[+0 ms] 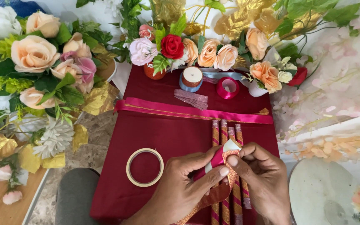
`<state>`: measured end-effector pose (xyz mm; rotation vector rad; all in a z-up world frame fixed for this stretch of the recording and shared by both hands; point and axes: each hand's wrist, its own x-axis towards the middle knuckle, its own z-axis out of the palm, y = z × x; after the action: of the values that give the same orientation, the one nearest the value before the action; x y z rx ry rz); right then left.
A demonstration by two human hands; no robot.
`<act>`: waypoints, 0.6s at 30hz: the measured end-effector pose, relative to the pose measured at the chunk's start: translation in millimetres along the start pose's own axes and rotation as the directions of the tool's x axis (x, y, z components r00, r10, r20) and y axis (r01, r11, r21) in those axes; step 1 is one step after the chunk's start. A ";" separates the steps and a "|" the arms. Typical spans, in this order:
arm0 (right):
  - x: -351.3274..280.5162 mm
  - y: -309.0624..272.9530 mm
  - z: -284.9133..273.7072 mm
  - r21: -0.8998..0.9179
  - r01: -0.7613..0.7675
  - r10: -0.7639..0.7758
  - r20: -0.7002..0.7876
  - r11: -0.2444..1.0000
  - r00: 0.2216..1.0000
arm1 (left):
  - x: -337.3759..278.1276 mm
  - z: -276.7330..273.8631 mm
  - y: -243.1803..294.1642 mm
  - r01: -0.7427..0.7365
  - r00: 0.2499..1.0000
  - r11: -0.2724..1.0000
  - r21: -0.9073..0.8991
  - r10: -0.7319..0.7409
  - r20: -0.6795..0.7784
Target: The person wraps decorative ribbon around a tube, using scissors to cut the ribbon and tape to secure it.
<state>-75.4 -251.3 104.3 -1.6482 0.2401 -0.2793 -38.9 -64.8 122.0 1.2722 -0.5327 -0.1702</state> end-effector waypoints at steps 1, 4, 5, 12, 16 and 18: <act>0.3 0.7 0.0 0.000 0.022 -0.022 0.011 1.000 1.000 | -0.4 0.0 0.1 -0.016 1.000 0.999 0.046 0.016 -0.007; -0.2 3.2 -0.4 0.017 0.041 -0.041 0.015 0.999 0.999 | 1.9 -1.0 4.4 -0.040 0.999 0.995 0.087 0.040 0.000; -0.6 4.2 -0.3 0.033 0.037 -0.038 0.013 0.999 0.999 | 2.7 -1.7 6.5 -0.047 0.999 0.995 0.083 0.047 0.010; -0.3 8.3 2.2 0.043 0.045 -0.046 0.026 0.998 0.999 | 3.9 -4.5 1.5 -0.011 0.999 0.993 0.120 0.016 -0.045; -0.4 0.0 4.2 0.025 0.073 -0.075 0.095 0.997 0.993 | 3.9 -6.6 -0.9 0.107 0.993 0.993 0.057 -0.103 -0.056; -1.0 -1.3 3.2 0.034 0.074 -0.077 0.115 0.997 0.990 | 4.3 -7.9 -2.2 0.136 0.990 0.989 0.057 -0.133 -0.053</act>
<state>-75.2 -247.9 105.3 -1.6403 0.0855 -0.2422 -31.1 -60.3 119.6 1.3687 -0.4123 -0.2368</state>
